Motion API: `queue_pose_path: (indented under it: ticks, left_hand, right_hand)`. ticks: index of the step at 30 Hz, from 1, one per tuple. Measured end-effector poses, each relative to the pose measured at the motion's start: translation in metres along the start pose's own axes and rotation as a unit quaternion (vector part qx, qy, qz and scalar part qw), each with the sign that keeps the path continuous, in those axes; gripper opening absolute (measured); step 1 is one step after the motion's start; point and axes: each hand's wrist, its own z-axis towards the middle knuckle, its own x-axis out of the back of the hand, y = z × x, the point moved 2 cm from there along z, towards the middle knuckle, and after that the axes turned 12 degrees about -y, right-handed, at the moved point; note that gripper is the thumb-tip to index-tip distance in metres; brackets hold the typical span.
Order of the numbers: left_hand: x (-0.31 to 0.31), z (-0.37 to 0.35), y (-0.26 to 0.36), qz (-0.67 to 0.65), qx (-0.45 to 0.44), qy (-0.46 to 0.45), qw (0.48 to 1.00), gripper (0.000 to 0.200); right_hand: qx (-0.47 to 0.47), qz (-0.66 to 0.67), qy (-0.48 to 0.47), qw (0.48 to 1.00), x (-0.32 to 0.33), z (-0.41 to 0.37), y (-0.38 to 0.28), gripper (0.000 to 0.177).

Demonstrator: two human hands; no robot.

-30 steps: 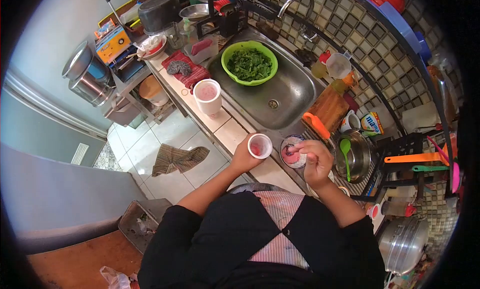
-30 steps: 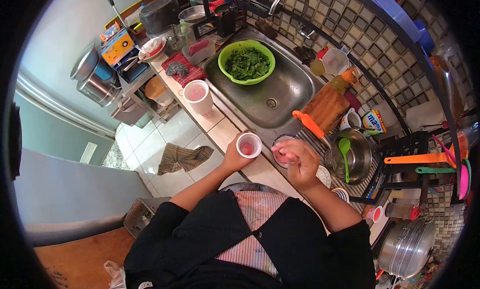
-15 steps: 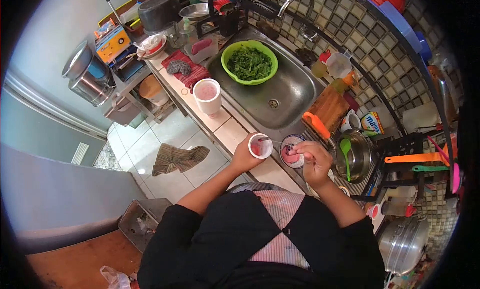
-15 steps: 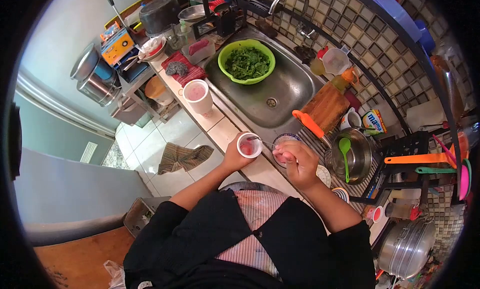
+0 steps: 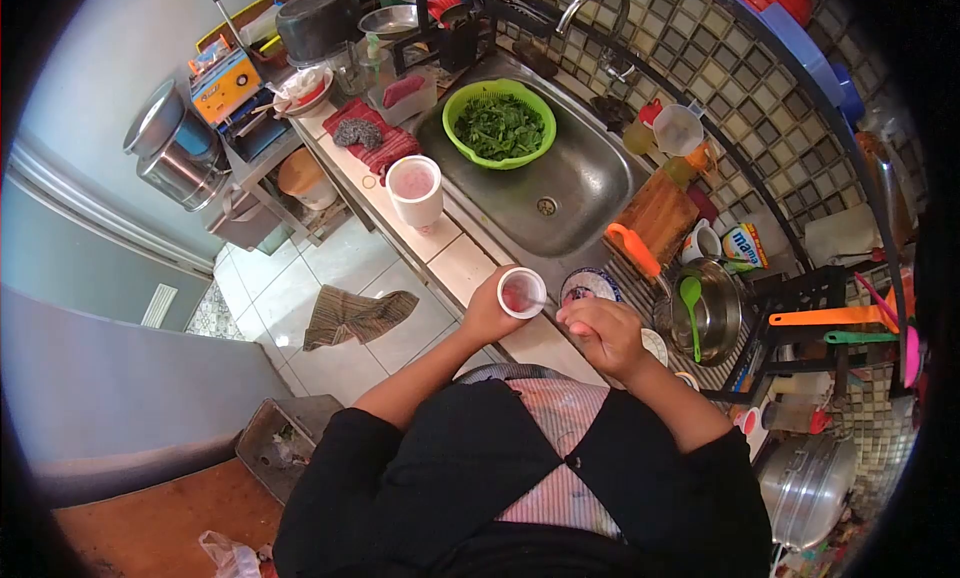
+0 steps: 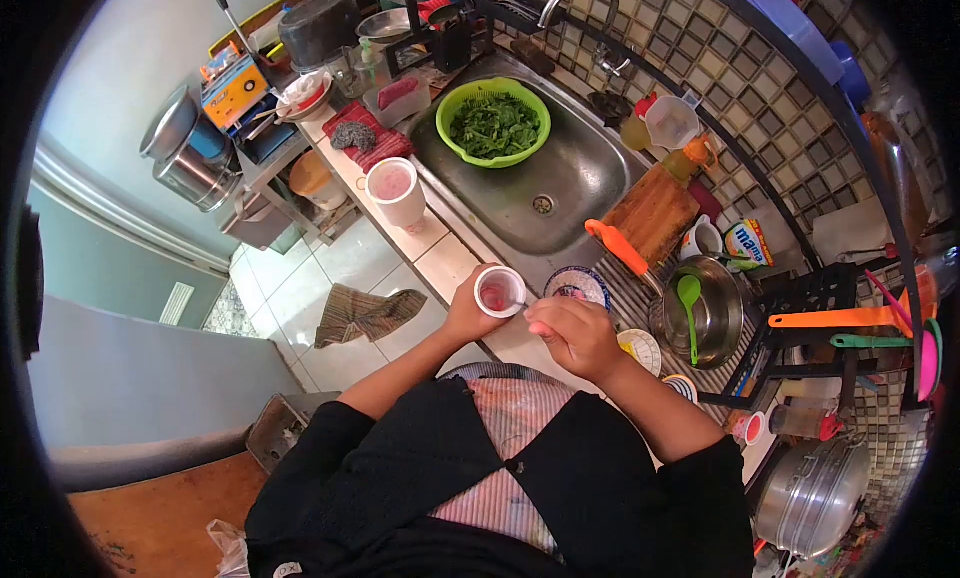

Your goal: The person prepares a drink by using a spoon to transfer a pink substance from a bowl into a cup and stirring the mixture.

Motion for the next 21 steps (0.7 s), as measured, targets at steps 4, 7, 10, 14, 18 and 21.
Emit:
queue_pose_path:
  ticks: [4, 7, 10, 14, 18, 21]
  left_hand:
    - [-0.001, 0.000, -0.002, -0.008, 0.012, 0.003, 1.000, 0.055]
    - [-0.001, 0.000, -0.004, 0.010, 0.002, -0.003, 1.000, 0.056]
    - [-0.002, 0.001, -0.007, -0.002, 0.001, -0.005, 1.000, 0.061]
    - [-0.001, -0.001, 0.000, -0.012, 0.007, -0.003, 1.000, 0.058]
    - [0.001, 0.001, -0.002, -0.006, 0.003, -0.003, 1.000, 0.057]
    - [-0.001, 0.000, -0.003, -0.005, 0.000, -0.006, 1.000, 0.056]
  right_hand:
    - [-0.015, 0.034, 0.037, 0.999, -0.001, -0.001, 0.005, 0.011]
    - [-0.175, 0.297, 0.125, 0.930, -0.013, 0.001, 0.001, 0.011]
    - [-0.135, 0.313, 0.101, 0.935, -0.014, 0.004, 0.008, 0.012]
    - [-0.052, 0.137, 0.013, 0.989, -0.006, 0.005, 0.005, 0.011]
    - [-0.011, 0.089, 0.010, 0.996, -0.008, 0.001, 0.002, 0.011]
    - [-0.014, 0.078, -0.009, 0.997, -0.008, 0.002, 0.004, 0.011]
